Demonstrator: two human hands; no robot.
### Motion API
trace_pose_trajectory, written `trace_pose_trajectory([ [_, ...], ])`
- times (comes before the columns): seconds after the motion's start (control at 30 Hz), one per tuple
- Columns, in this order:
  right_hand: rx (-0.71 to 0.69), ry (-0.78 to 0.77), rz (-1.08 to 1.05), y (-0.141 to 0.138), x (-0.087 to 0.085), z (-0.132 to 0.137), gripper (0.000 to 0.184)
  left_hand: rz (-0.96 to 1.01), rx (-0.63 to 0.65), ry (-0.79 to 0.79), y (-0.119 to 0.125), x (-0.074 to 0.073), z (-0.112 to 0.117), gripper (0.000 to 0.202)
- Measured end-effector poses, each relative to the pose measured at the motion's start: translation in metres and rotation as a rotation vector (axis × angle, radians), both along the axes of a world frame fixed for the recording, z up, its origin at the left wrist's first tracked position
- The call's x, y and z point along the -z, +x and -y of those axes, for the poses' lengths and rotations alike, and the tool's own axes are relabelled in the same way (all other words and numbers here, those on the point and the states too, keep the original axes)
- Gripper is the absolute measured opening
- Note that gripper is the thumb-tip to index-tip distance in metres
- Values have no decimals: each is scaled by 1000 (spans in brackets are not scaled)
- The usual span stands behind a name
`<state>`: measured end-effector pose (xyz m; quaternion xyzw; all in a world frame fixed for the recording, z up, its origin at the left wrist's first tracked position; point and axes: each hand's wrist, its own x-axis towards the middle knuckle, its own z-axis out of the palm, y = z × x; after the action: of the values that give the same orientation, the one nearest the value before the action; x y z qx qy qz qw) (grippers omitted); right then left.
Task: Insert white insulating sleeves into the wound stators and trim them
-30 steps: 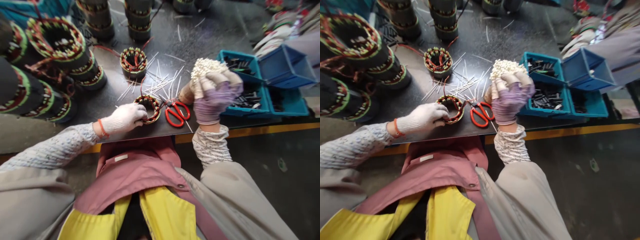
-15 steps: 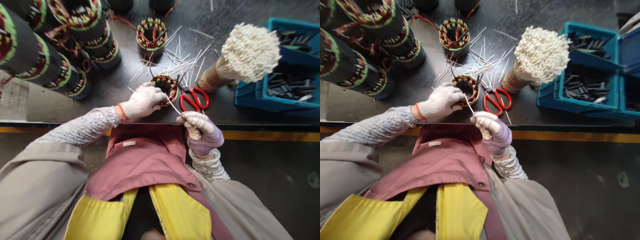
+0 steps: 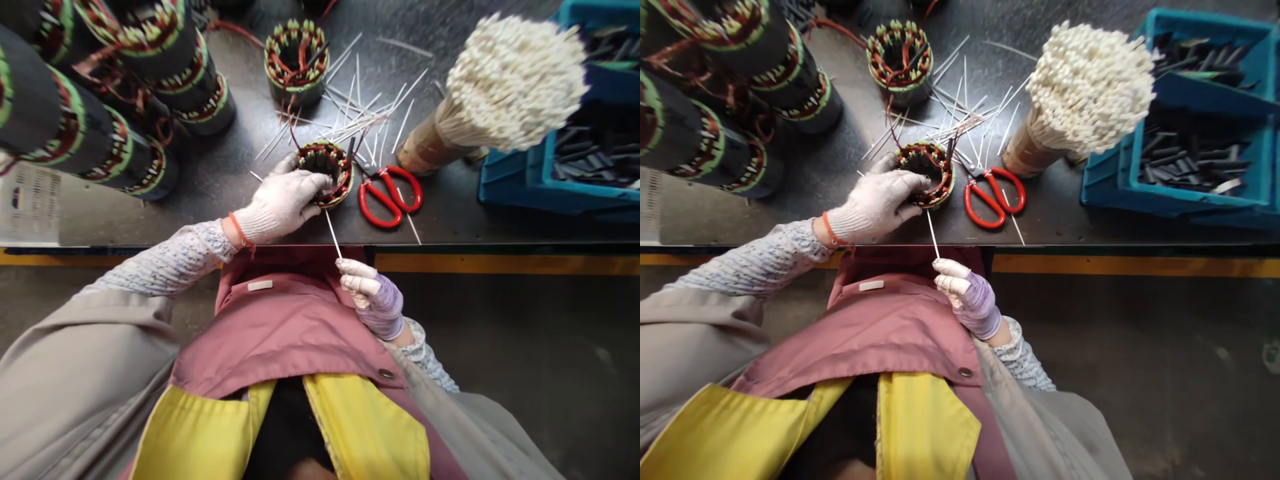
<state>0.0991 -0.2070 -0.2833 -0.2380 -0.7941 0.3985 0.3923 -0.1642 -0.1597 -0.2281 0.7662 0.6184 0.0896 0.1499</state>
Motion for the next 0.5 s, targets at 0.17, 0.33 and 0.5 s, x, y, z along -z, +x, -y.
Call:
trace_pose_trajectory([
  [0.17, -50, 76, -43, -4, -1, -5, 28, -10, 2, 29, -1, 2, 0, 40],
  [0.33, -22, 106, -35, -5, -1, -3, 30, 0, 15, 78, -2, 5, 0, 38],
  [0.5, 15, 174, 10, -11, 1, -8, 30, 64, 12, 104, -5, 9, 0, 37],
])
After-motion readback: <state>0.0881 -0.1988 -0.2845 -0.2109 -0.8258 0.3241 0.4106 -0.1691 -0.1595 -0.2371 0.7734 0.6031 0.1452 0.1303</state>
